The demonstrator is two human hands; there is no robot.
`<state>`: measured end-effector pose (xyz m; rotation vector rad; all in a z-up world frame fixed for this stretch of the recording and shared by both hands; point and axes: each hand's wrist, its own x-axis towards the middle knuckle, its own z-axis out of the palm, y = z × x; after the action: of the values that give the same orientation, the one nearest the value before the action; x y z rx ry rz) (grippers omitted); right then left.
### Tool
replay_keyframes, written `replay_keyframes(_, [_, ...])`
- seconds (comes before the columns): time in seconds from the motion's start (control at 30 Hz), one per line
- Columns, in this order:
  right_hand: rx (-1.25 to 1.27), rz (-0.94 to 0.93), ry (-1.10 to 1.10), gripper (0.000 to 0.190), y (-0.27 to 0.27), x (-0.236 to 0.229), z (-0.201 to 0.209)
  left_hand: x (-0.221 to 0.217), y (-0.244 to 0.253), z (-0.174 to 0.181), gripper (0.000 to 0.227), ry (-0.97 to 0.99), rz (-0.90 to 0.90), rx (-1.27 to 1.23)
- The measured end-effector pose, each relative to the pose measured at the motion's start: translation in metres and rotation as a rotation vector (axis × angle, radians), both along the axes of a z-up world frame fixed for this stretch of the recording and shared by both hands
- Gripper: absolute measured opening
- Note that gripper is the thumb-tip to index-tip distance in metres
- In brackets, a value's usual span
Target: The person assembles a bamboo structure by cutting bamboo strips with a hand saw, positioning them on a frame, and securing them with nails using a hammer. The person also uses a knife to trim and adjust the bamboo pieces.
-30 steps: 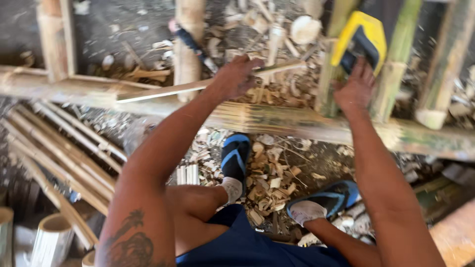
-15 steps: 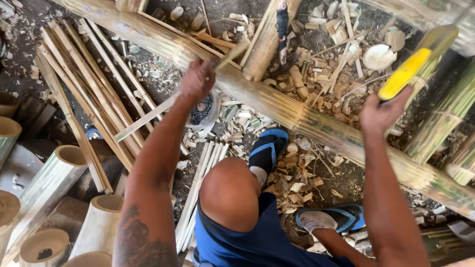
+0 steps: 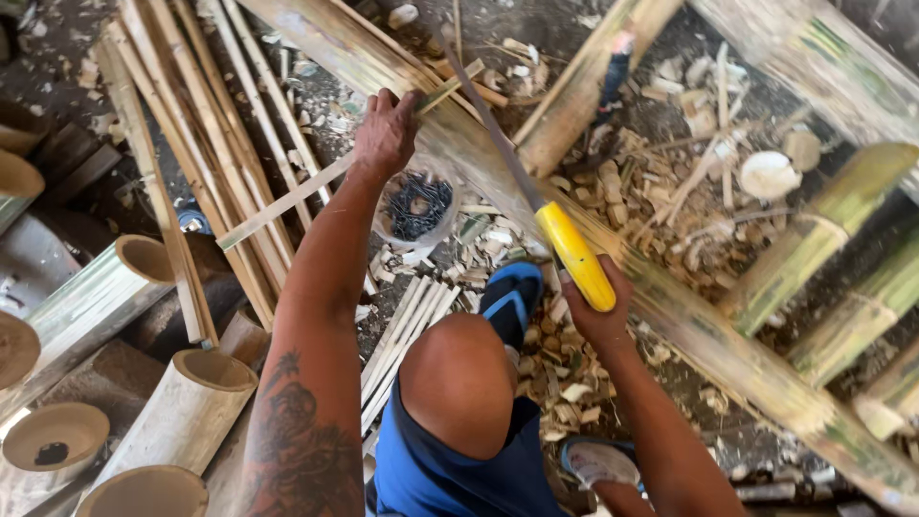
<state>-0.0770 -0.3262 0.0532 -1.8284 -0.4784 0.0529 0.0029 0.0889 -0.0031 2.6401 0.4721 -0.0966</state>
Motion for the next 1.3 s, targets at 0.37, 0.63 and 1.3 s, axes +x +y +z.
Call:
replay_keyframes(0.37, [-0.064,0.134,-0.048,0.021,0.132,0.062,-0.043,-0.011,0.069,-0.035,0.028,-0.085,-0.01,0.054])
replay_keyframes(0.63, [-0.02,0.178,-0.446,0.058,0.128,0.062,-0.135,-0.013,0.065,-0.039,0.032,-0.168,-0.016,0.079])
replay_keyframes(1.3, [-0.216,0.249,-0.171,0.021,0.111,0.059,-0.067,0.034,0.067,-0.044,0.085,0.392,0.192,0.011])
